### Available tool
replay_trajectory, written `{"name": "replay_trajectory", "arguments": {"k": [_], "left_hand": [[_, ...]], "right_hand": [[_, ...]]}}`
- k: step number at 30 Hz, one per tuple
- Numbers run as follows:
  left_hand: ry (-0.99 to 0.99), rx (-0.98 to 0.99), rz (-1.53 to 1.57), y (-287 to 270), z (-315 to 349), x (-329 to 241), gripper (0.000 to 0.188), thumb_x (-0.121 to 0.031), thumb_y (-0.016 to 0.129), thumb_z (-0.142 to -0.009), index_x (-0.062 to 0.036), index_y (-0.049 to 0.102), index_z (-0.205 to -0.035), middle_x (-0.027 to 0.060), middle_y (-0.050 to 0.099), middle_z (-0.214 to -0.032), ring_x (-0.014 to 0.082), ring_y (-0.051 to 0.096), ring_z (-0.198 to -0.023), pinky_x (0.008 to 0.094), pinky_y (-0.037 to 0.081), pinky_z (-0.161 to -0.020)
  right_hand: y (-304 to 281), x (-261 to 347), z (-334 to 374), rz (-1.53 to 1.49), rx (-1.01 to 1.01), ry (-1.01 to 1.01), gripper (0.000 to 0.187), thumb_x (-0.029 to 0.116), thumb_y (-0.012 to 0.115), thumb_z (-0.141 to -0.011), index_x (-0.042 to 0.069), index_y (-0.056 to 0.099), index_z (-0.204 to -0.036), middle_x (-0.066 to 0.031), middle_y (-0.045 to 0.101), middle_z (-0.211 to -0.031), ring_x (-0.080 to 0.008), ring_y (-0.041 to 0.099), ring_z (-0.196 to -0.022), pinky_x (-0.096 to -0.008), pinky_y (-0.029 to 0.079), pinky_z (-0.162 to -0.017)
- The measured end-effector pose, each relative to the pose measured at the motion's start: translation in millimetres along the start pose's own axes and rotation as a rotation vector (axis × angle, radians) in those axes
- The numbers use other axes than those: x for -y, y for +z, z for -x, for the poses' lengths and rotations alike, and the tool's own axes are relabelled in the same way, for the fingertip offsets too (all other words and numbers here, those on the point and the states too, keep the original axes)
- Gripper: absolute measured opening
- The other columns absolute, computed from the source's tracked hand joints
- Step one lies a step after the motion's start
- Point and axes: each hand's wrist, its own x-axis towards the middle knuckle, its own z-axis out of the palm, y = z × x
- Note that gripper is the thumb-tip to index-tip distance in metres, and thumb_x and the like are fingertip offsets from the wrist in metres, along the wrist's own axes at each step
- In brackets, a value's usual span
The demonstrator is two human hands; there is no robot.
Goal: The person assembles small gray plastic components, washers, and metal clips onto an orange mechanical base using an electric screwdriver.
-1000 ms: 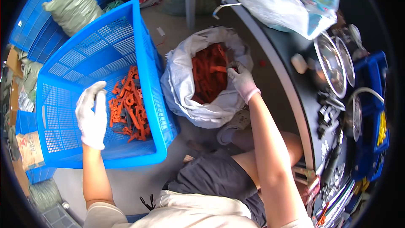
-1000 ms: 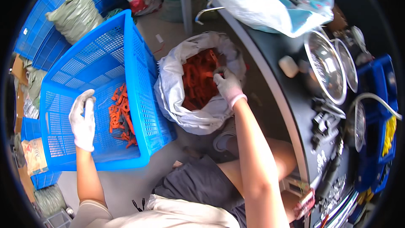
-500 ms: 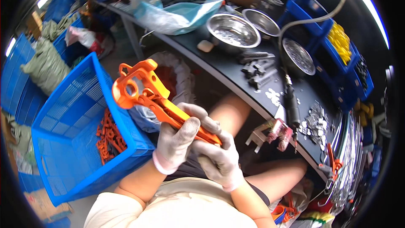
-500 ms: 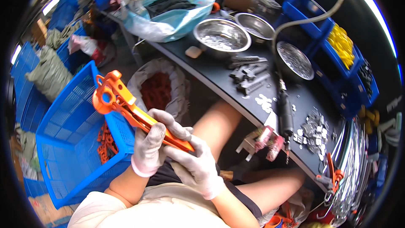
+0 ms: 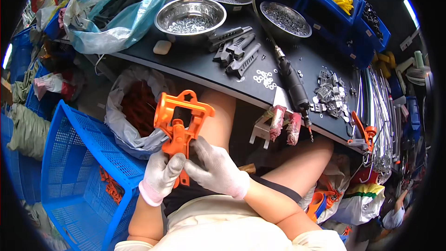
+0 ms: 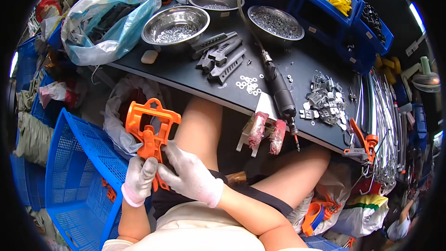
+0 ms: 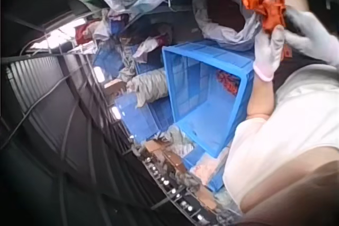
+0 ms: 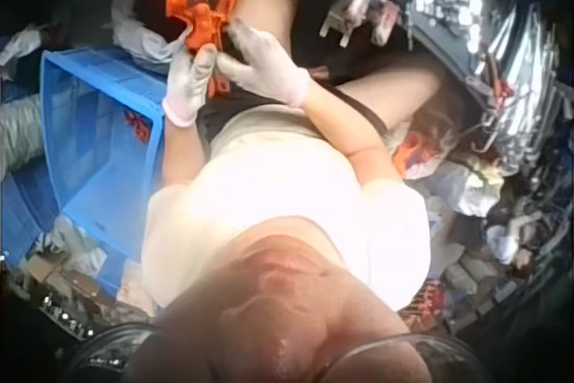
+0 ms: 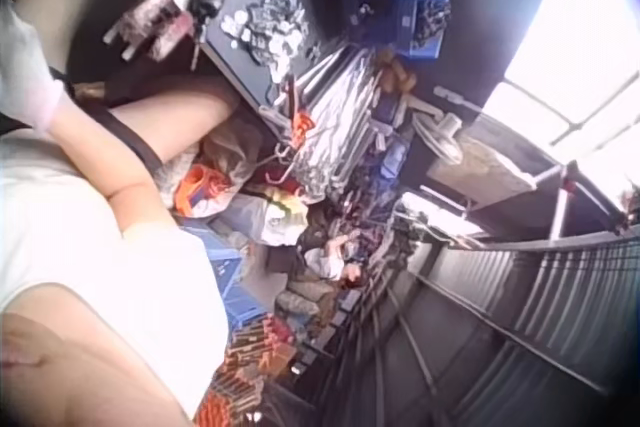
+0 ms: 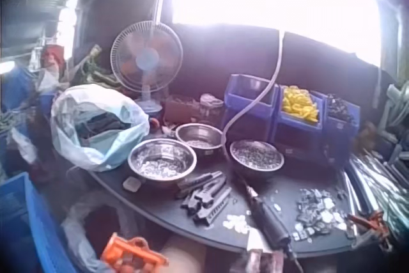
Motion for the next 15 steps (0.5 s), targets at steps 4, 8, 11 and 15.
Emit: {"name": "replay_trajectory", "arguments": {"k": [4,8,11,15], "left_hand": [[0.148,-0.354,-0.156,1.3,-4.4,14.4,0.061,-0.044,0.062,-0.086,0.0023,0.049,-0.124,0.0113,0.061,-0.099,0.0154,0.056,-0.087,0.0292,0.045,-0.078],[0.376,-0.372,0.161,26.9,-8.9,13.8,0.085,-0.035,0.065,-0.084,0.0015,0.017,-0.144,0.0161,0.038,-0.137,0.0217,0.053,-0.109,0.0305,0.049,-0.083],[0.496,-0.257,0.250,38.8,-22.6,10.2,0.087,-0.044,0.056,-0.089,-0.0009,0.006,-0.146,0.0136,0.032,-0.139,0.0256,0.056,-0.102,0.0360,0.050,-0.082],[0.401,-0.378,0.664,34.0,-28.2,5.3,0.062,-0.037,0.049,-0.094,-0.0096,0.022,-0.143,0.0076,0.041,-0.129,0.0304,0.063,-0.090,0.0398,0.054,-0.077]], "right_hand": [[3.6,-0.9,-7.0,-0.050,-0.194,0.108,0.045,0.002,0.058,-0.078,0.001,0.050,-0.122,-0.0112,0.058,-0.069,-0.0148,0.054,-0.053,-0.0270,0.046,-0.054],[9.3,-7.4,-7.4,0.451,-0.242,-0.034,0.056,0.010,0.060,-0.079,0.001,0.041,-0.131,-0.0186,0.063,-0.081,-0.0329,0.064,-0.068,-0.0408,0.051,-0.060],[11.6,11.7,-7.0,0.521,0.005,-0.029,0.070,0.016,0.061,-0.080,0.000,0.027,-0.139,-0.0180,0.060,-0.073,-0.0349,0.063,-0.063,-0.0428,0.051,-0.056],[-35.0,30.4,-26.8,0.416,0.430,-0.188,0.057,0.017,0.057,-0.084,0.000,0.036,-0.134,-0.0150,0.061,-0.073,-0.0352,0.063,-0.072,-0.0435,0.051,-0.066]]}}
